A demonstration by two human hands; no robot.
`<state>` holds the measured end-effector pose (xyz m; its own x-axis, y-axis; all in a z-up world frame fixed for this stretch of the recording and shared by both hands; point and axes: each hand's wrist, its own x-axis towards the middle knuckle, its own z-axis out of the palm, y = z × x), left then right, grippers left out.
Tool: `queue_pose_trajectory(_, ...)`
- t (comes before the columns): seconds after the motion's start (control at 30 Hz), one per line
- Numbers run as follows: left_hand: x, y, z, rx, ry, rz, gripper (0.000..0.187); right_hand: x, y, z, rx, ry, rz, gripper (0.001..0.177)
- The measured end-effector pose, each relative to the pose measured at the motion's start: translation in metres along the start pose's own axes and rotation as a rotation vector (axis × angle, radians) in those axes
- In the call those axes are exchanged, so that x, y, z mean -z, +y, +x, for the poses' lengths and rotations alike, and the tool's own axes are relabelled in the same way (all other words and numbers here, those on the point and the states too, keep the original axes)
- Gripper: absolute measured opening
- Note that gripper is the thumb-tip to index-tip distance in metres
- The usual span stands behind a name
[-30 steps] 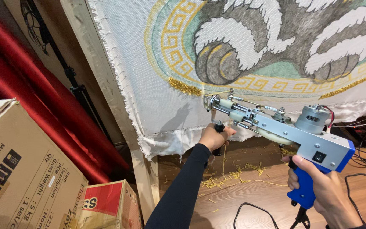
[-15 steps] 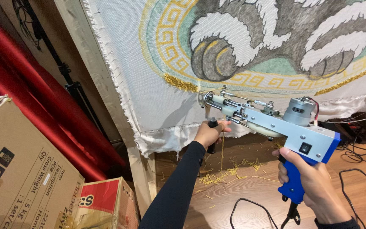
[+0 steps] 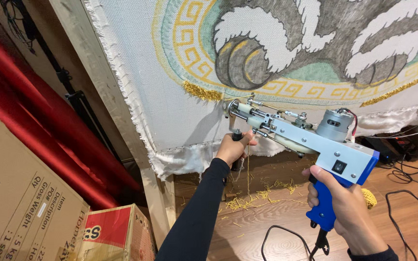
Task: The person uses a tufting gun to apply yellow yarn to a large canvas with a printed tiger design, following the lines of the pattern and feeding yarn into the machine.
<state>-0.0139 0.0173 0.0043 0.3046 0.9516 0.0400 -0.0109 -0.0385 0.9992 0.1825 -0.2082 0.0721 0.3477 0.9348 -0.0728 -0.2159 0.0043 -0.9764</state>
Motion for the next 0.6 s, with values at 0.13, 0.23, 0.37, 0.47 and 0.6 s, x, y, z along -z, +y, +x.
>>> queue_pose_trajectory(0.13,0.005,-0.006,0.010,-0.002,0.013,-0.012,0.043,-0.008,0.005,0.001,0.038,-0.012,0.024,0.032)
queue_pose_trajectory(0.23,0.009,-0.011,0.015,-0.020,0.027,-0.013,0.038,-0.014,0.009,0.002,0.049,-0.007,0.038,0.031)
queue_pose_trajectory(0.37,0.009,-0.015,0.022,-0.047,0.029,-0.023,0.032,-0.012,0.009,0.007,0.037,-0.030,0.022,0.032)
queue_pose_trajectory(0.47,-0.001,-0.014,0.018,-0.026,0.053,-0.034,0.031,0.002,0.004,0.014,0.009,-0.028,-0.012,0.031)
queue_pose_trajectory(0.6,-0.017,-0.001,0.006,-0.021,0.044,-0.113,0.032,0.028,-0.007,0.022,0.004,-0.087,-0.047,0.033)
